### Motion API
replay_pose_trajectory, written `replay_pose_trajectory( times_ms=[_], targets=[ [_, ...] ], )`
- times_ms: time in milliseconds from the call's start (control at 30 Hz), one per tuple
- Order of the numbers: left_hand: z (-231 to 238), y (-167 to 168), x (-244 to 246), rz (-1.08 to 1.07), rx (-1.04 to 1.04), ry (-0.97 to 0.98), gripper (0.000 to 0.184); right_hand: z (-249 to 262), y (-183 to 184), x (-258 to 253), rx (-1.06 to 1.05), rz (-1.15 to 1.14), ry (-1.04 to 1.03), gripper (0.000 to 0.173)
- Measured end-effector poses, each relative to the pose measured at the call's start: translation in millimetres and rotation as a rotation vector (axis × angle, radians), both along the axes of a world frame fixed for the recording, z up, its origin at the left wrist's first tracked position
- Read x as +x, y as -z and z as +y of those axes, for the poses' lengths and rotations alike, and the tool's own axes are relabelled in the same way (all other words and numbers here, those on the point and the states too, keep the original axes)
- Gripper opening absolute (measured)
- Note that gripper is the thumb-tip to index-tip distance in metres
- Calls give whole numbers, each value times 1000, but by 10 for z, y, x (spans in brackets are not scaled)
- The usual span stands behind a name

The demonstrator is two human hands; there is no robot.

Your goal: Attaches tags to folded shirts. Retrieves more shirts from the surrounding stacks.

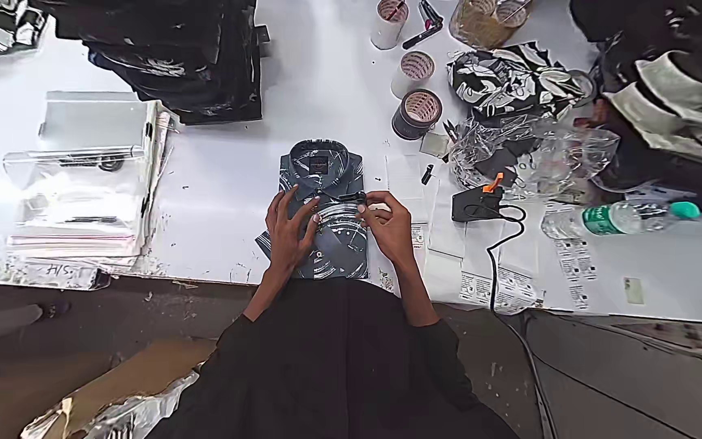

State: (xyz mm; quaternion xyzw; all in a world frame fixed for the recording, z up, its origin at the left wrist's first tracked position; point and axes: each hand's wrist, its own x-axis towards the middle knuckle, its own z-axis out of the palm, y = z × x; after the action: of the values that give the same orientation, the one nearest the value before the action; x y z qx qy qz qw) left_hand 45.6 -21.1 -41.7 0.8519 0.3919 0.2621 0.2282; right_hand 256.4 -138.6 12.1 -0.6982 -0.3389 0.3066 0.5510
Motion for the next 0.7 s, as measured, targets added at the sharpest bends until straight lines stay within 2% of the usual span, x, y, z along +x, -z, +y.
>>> replay_pose_trajectory(
  times_ms=[100,167,233,300,367,433,500,533,600,667,700],
  targets=[
    [-75,-189,6,-163,-51,45,37,30,-72,-139,39,166,-188,28],
    [-138,-326,33,-254,-129,50,26,38,-89,-240,61,232,-232,30],
    [-153,-394,20,-241,-182,77,20,42,-115,-277,97,255,-147,30],
    [-114,-403,-5,-206,-211,138,22,72,-148,-220,157,233,-6,33],
    [-143,-403,-9,-262,-287,155,23,66,-112,-109,98,28,117,38],
    [-194,-425,23,-392,-426,155,21,2,-47,-8,-113,-398,163,44],
    [-213,-465,59,-463,-559,156,21,-36,-49,-27,-129,-545,127,44],
    [-218,-474,69,-472,-603,168,22,-39,-65,-86,-70,-501,85,37],
    [-260,-467,68,-450,-633,210,23,-45,-55,-262,58,-205,-64,26],
    [-240,-435,91,-411,-542,230,23,-17,-27,-334,127,38,-102,20],
    [-183,-407,95,-358,-430,201,24,12,-26,-298,128,70,-74,18]
  ],
)
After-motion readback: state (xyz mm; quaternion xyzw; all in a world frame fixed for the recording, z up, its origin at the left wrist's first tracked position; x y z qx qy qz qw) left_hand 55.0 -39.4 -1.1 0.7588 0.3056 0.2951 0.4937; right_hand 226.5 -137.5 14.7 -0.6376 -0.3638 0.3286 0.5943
